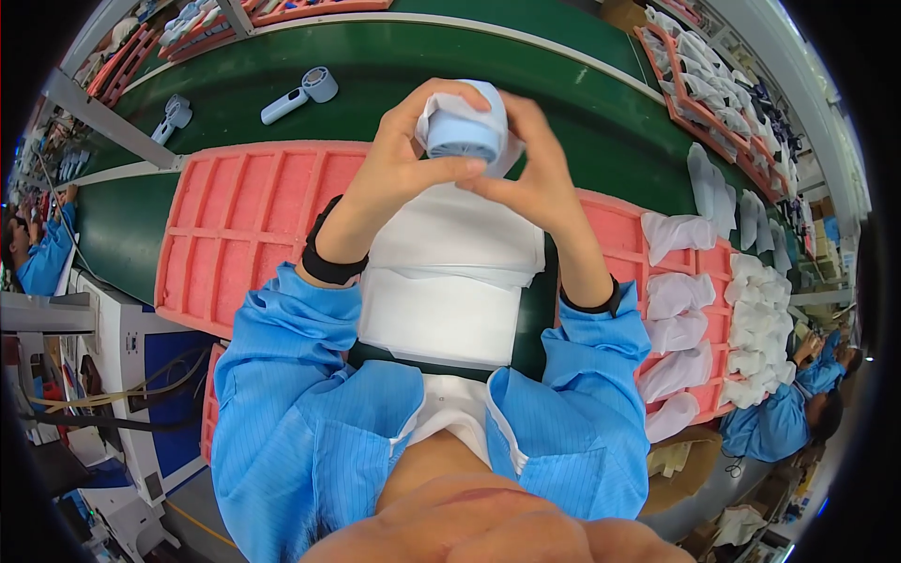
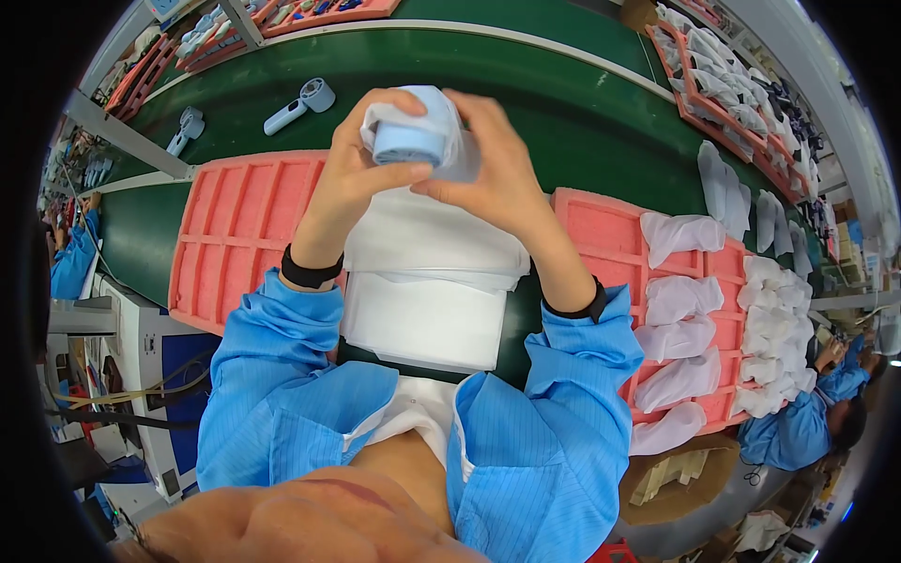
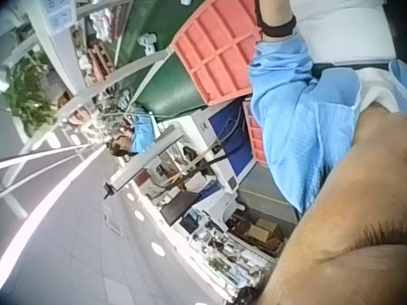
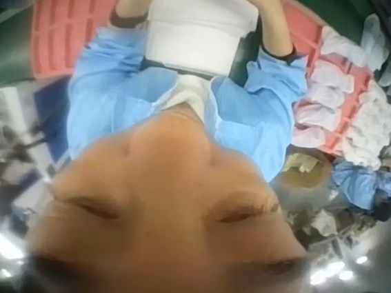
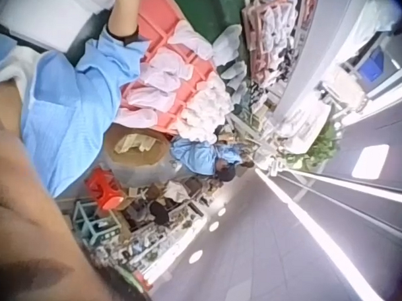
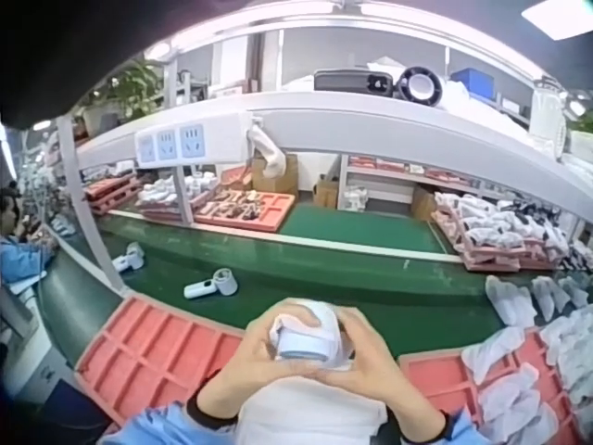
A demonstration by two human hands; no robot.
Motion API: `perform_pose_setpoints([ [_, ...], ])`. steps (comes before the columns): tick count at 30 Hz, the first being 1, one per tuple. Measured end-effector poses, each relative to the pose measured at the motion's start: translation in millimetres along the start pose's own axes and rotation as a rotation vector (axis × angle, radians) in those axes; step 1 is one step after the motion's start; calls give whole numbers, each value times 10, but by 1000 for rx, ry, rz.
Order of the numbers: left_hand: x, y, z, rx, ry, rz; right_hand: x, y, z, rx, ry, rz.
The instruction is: Packaging blue plastic components into white protective bags and organizing them in trays.
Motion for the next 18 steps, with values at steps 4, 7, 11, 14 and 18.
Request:
perform_pose_setpoints([
  [4, 18, 58, 65, -138, -9, 76, -69, -96, 323, -58, -170, -127],
  [7, -62, 282, -34, -162, 98, 414, -42, 100, 324, -224, -165, 31],
  [11, -95, 166, 130, 302, -117, 461, -49, 158, 195, -554, -170, 91],
  [14, -230, -13, 327, 538, -413, 481, -45, -62, 34, -565, -53, -5],
  [18, -231, -58, 406, 785, -436, 497, -96, 130, 174, -438, -106, 130],
])
Point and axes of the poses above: each hand's wrist, its own x-axis towards the middle knuckle, its own y-axis out of the back of the hand, z = x × y, the point moved 10 cm from there along x, towards the middle knuckle, and after that the axes turned 3 degrees about y, right-handed, at the moved point
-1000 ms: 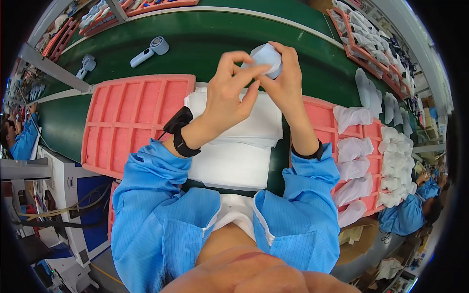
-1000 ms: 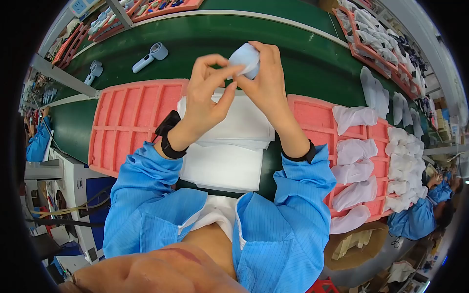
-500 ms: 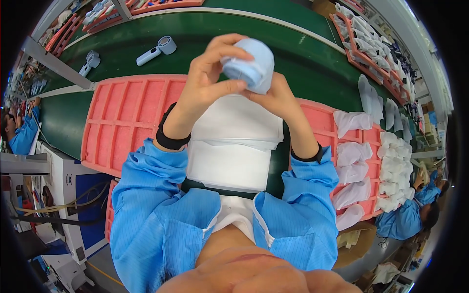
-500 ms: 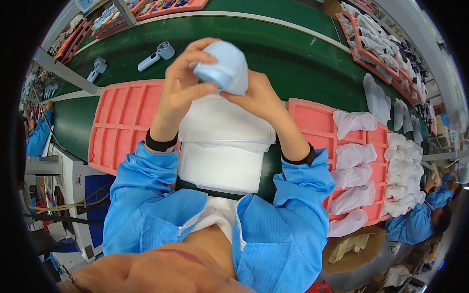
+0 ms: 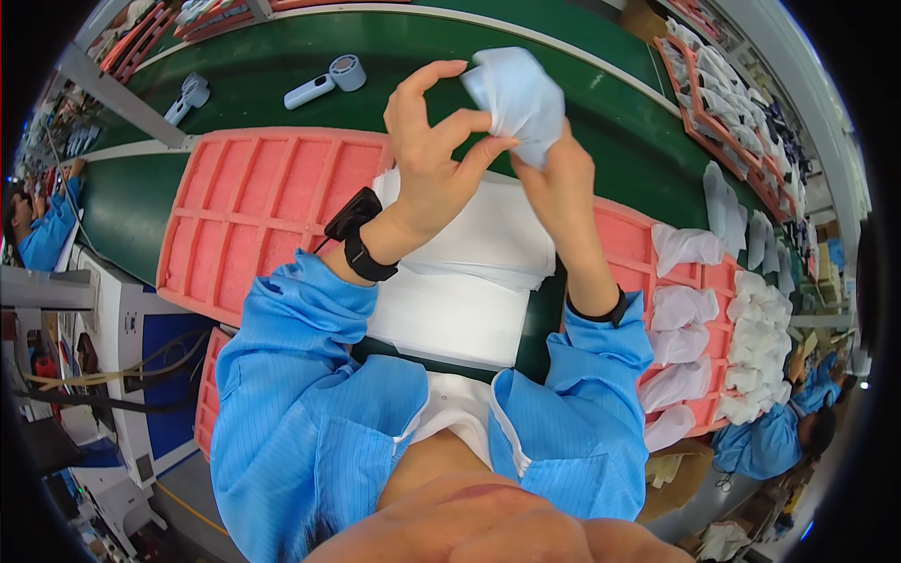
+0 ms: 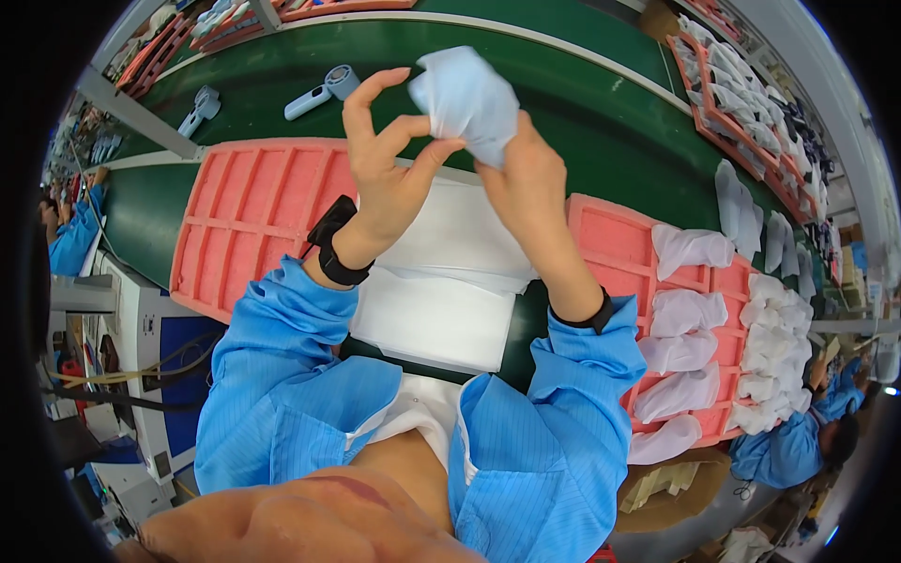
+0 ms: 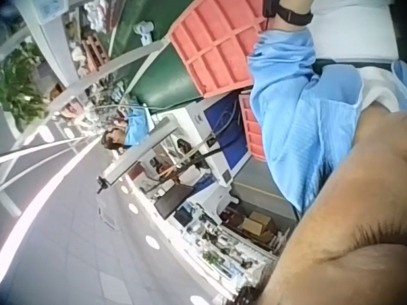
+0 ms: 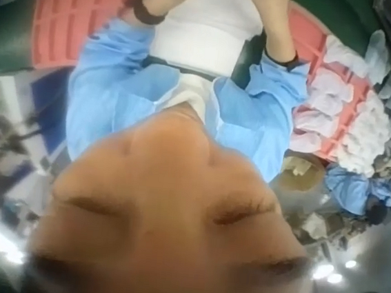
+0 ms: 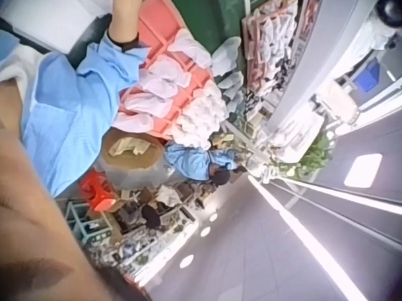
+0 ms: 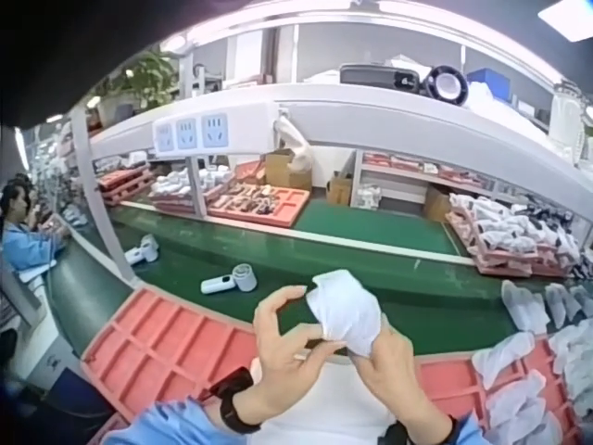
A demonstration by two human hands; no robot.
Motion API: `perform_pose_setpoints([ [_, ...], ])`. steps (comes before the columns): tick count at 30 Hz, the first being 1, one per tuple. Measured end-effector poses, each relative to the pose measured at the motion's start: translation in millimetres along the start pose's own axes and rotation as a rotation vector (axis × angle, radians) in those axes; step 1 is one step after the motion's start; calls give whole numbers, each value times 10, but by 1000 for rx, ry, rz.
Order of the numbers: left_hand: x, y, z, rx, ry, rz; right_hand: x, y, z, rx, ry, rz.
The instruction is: Packaging blue plastic components into white protective bags and organizing them in trays.
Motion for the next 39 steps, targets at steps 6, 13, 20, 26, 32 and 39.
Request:
perform_pose_setpoints([
  [6, -59, -9, -918, -162, 405, 11, -80, -344, 239, 439, -296, -373],
  [13, -274, -477, -1338, -215, 671, -315, 31, 225, 1280, -370, -232, -157],
  [20, -212, -245, -2462, 235, 717, -210, 134, 375, 1206, -473, -114, -34],
  [26, -586, -236, -3504, 520, 1004, -438, 148, 143, 857, -249, -36, -30],
  [32, -759, -727, -3120, 156, 1081, -821, 102, 29, 678, -202, -5, -35],
  [39, -564, -1293, -1176, -706, 1019, -893, 50, -186, 489, -19, -20, -105],
])
Point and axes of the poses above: each hand's wrist, its own x-axis towards the middle knuckle, its own y-axis out of the back of the hand, z = x × y, the point moved 10 cm from there along x, towards the middle knuckle, and after that the axes turned 3 degrees about y, right-handed, at the moved point
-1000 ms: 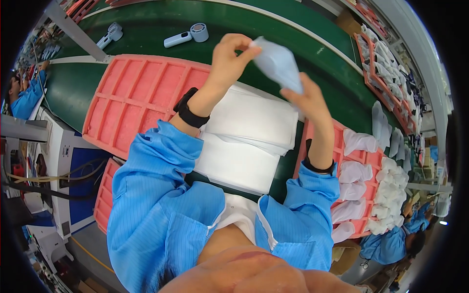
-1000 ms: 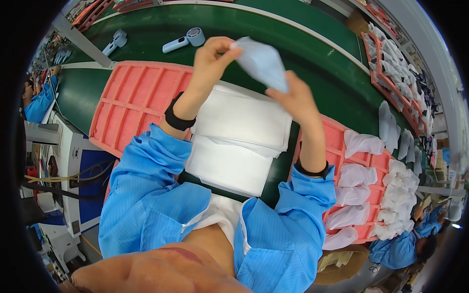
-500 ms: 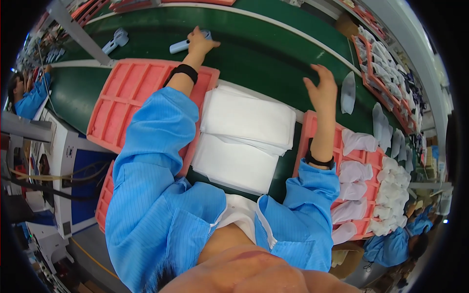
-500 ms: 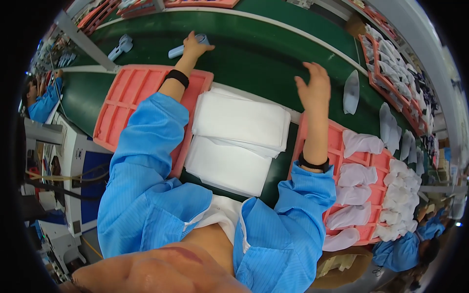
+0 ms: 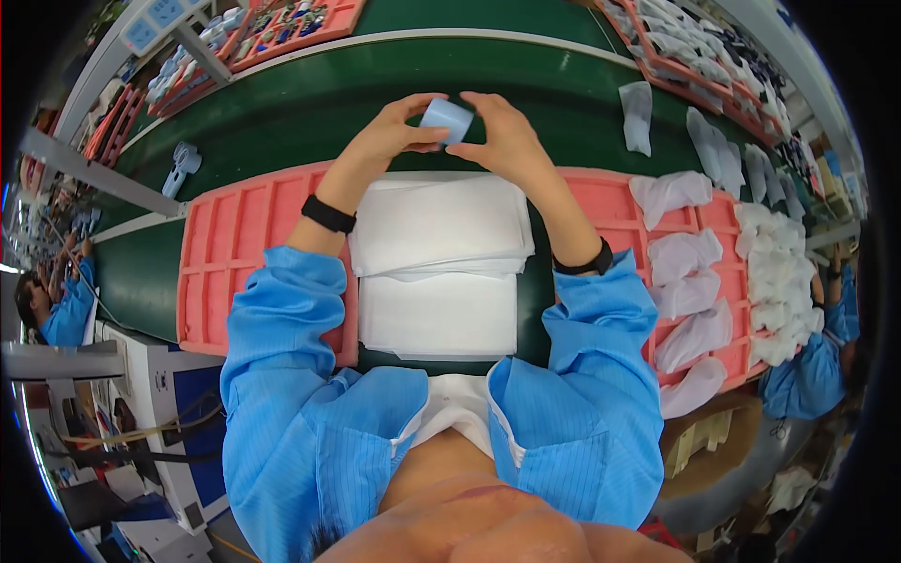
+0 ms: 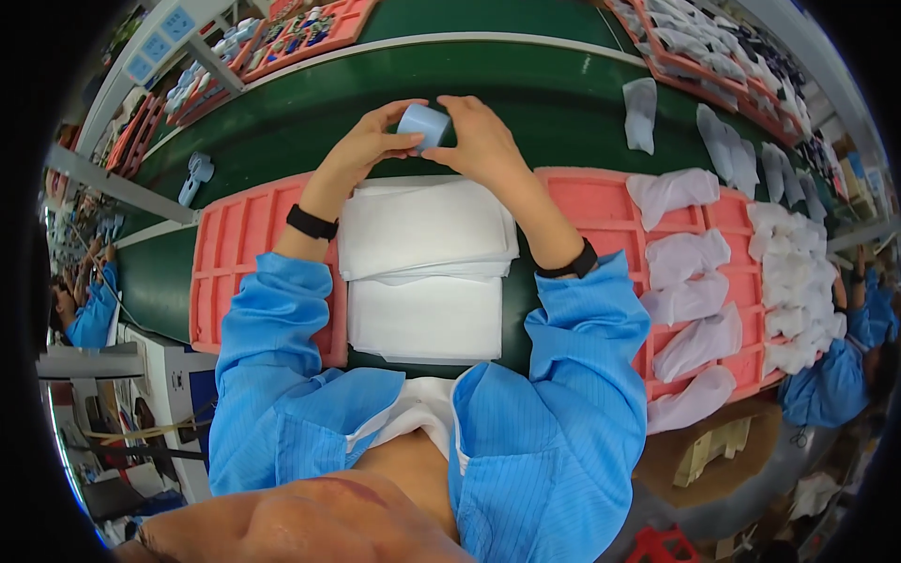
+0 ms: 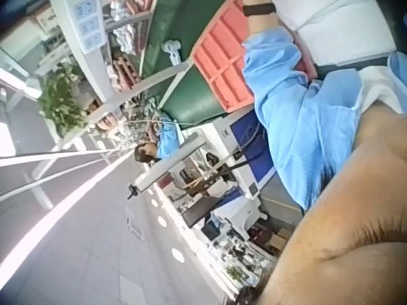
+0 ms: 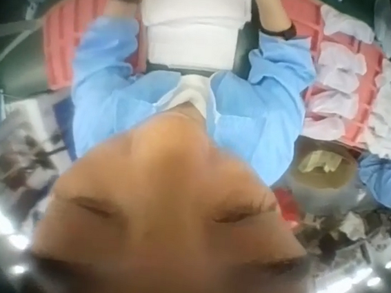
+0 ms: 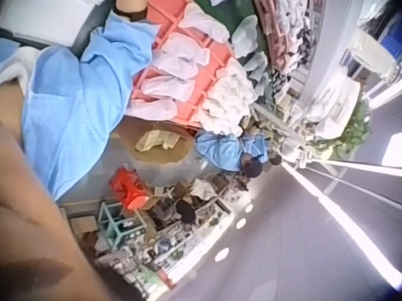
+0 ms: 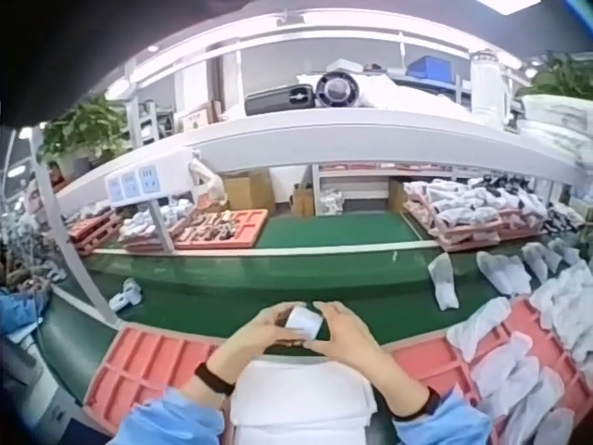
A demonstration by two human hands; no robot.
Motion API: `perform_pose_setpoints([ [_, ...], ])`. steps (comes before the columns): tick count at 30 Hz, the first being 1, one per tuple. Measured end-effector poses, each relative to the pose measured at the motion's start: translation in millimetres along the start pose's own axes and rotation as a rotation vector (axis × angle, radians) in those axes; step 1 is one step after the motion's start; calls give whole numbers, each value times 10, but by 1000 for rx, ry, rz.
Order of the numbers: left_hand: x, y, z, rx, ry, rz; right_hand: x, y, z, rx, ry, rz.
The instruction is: Packaging blue plastic components into white protective bags and organizing them in trays.
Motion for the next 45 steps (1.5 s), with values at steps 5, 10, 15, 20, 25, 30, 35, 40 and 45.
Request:
perform_pose_setpoints([
  [5, -135, -248, 102, 198, -348, 168, 24, -81, 285, -38, -227, -225],
  [10, -385, -792, -150, 792, -325, 262, -10, 24, 549, -72, -309, -177],
  [15, -348, -1039, -316, 1054, -311, 110, -1, 125, 530, -85, -318, -178],
  [20, -273, -762, -384, 820, -268, 84, 68, 467, 369, 196, -214, -90],
  [25, -257, -205, -237, 168, -178, 60, -26, 1011, 166, 565, -209, 3],
  [30, -425, -55, 85, -180, -149, 96, -7, 841, -49, 765, -107, -85],
  [35, -619, 81, 372, -499, -309, 201, 22, 242, -361, 728, -25, -323],
  [40, -792, 10, 541, -598, -375, 177, 54, 151, -468, 532, 88, -229],
  [45, -944, -25, 658, -387, -521, 288, 44, 227, -632, 394, 143, -98],
])
Point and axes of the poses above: each hand's wrist, its own x-axis towards the middle knuckle, its own y-axis out of the back of the hand, z = x × y, the point moved 10 cm from there along x, towards the middle knuckle, and after that the axes turned 3 degrees about y, right-handed, at the moved point
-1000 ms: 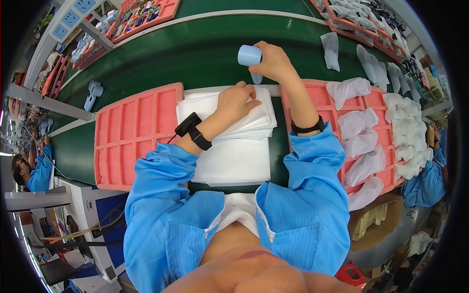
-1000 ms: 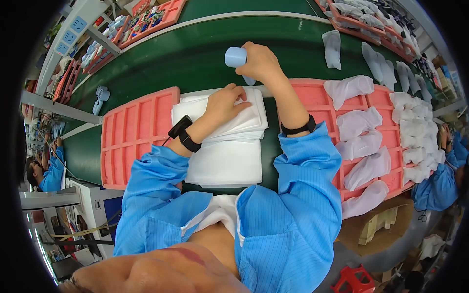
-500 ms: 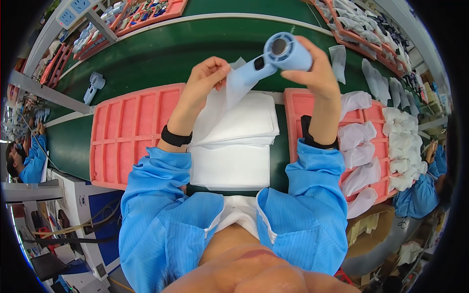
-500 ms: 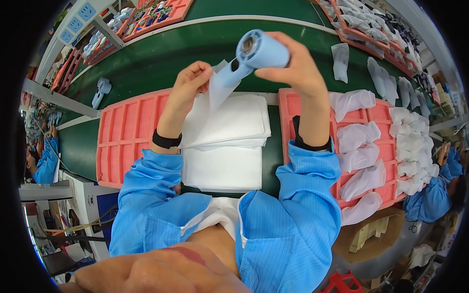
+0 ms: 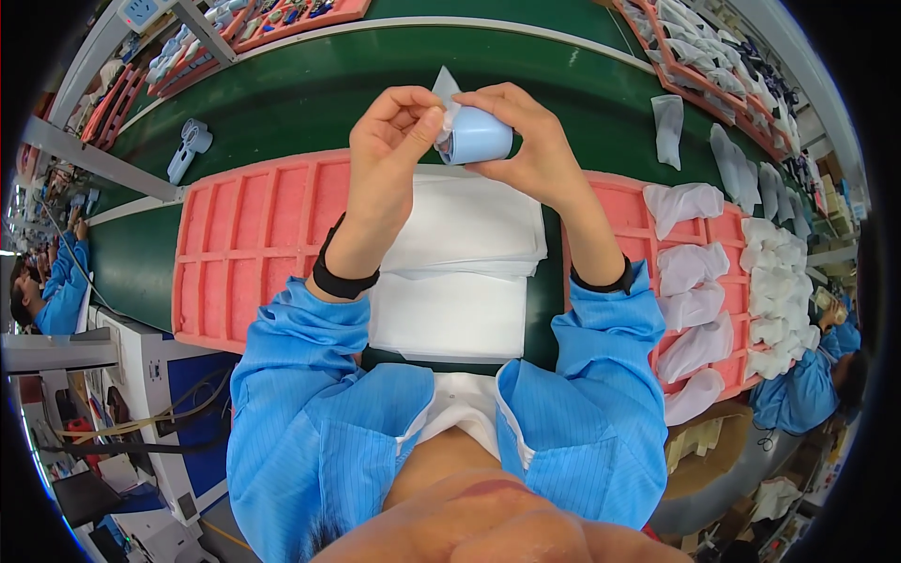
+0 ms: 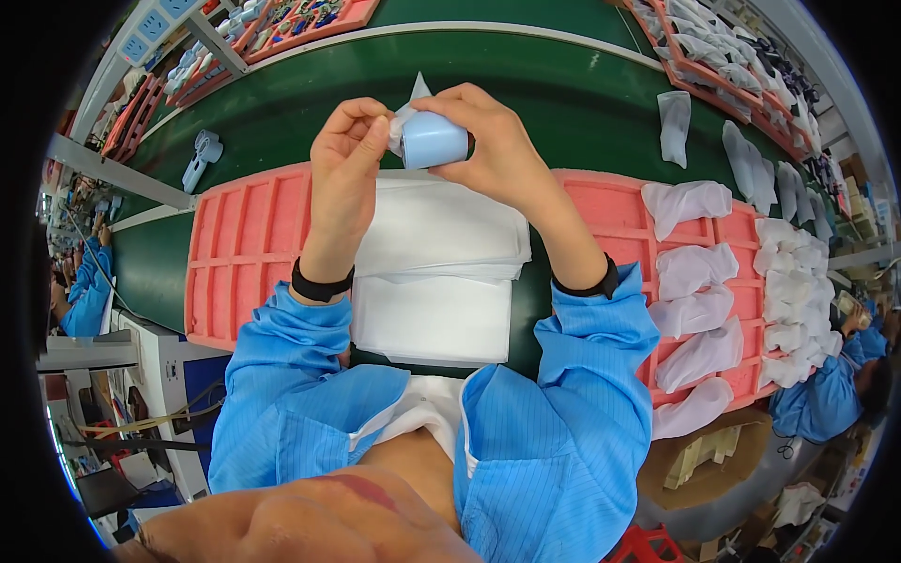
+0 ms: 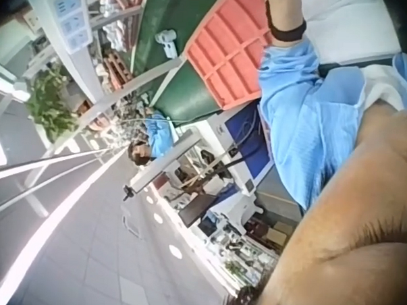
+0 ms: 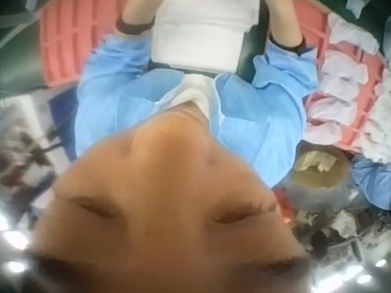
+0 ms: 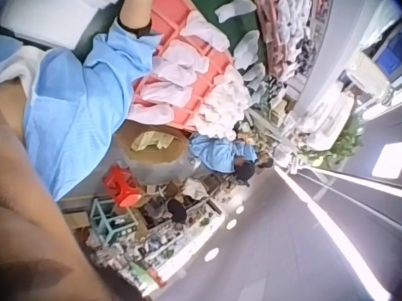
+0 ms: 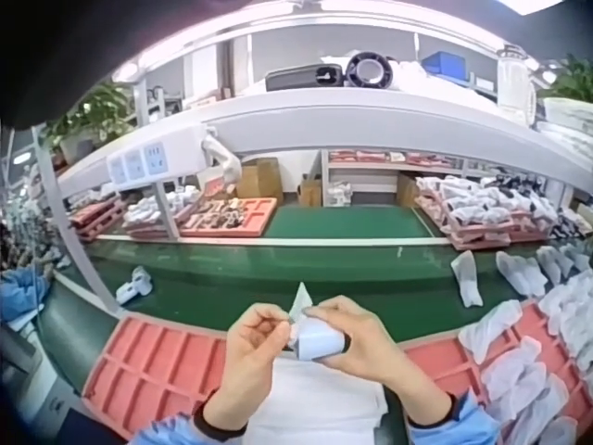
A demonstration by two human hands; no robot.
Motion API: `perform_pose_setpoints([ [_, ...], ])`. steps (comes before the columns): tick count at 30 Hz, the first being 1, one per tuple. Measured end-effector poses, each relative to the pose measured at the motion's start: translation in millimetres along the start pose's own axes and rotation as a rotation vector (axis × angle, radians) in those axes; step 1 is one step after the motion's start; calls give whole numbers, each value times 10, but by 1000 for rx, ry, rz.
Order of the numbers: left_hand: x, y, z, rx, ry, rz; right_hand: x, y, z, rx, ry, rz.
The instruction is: Packaging blue plastic components into white protective bags and organizing them in trays.
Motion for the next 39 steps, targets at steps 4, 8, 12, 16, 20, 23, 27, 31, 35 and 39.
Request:
perform_pose_setpoints([
  [4, 4, -36, -27, 42, -10, -16, -8, 140, -70, -131, 30, 85],
  [8, 26, -68, -56, 126, -1, 4, -23, 244, -87, -212, 62, 148],
  [12, 26, -91, -18, 350, -96, -2, -22, 259, -69, -195, 44, 172],
  [16, 38, -23, -36, 391, -141, -31, -27, 191, -54, -120, 33, 150],
  [20, 67, 124, -92, 26, -35, 35, -22, 138, -57, -67, 40, 130],
  [23, 78, 78, -93, -110, 37, 9, -19, 135, -89, -96, 62, 123],
  [27, 69, -23, -171, -169, 140, -34, -20, 229, -129, -103, 120, 204],
  [31, 49, 8, -113, 77, 81, -16, -38, 243, -249, -208, 200, 276],
  [35, 3, -72, 3, 219, 39, 24, -68, 237, -246, -289, 199, 329],
  [39, -50, -58, 208, 360, -196, 65, -70, 107, -251, -304, 178, 288],
])
Point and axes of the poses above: each hand's wrist, its own x-axis towards the middle knuckle, its own y-axis out of the back of the hand, z = x × y, the point moved 10 cm from there along x, towards the middle knuckle, and after that the axes turned 3 degrees about y, right-handed, at the moved point
